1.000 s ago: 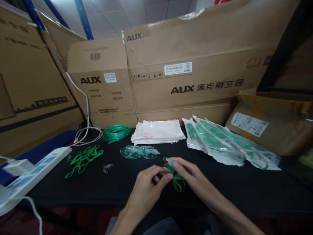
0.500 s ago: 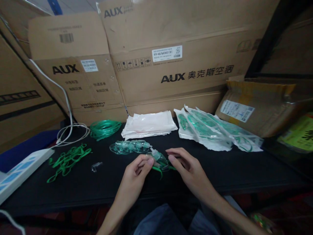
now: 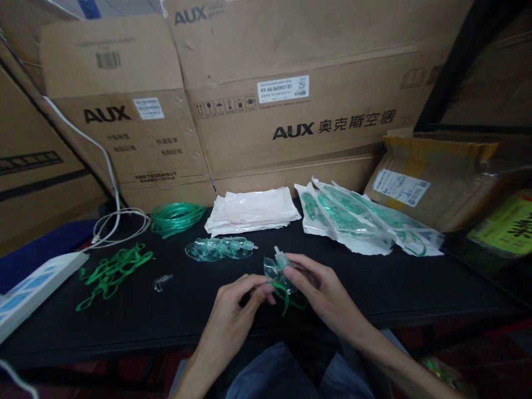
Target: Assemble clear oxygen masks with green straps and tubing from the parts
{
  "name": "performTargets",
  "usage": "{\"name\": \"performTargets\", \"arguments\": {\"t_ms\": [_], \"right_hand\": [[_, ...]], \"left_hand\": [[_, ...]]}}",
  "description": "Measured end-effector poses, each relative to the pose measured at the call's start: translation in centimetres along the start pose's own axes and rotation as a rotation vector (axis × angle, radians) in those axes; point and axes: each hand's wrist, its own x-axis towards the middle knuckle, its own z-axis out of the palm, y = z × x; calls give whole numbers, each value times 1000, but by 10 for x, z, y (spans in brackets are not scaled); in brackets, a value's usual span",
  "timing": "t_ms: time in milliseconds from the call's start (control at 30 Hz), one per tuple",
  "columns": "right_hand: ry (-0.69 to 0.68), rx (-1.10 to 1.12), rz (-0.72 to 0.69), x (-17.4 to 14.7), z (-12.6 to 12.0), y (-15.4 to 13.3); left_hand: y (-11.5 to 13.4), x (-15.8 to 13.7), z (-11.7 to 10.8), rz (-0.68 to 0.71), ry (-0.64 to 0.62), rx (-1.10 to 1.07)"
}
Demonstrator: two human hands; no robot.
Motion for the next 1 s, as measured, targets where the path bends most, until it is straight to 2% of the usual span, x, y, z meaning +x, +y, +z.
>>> {"name": "performTargets", "arguments": {"t_ms": [133,233,300,367,533,833,1000], "right_hand": [[48,-26,-41,-4,1,2],[25,-227,-222,-10,4,3],[-6,-423,-365,-14,7,6],[-5,-565,-467,-16,10,10],[133,-724,-627,-18,14,20],[127,-1009,-704,-24,10,28],[135,-1003,-715,-24,10,26]], "left_hand": [[2,-2,0,-56,46,43],[1,-2,0,-116,77,13],[1,-3,1,-135,48,10],[2,-3,3,-132,14,31],[7,-4,7,-33,23,132],[8,-7,5,-8,-54,122],[8,-8,5,32,-57,124]]}}
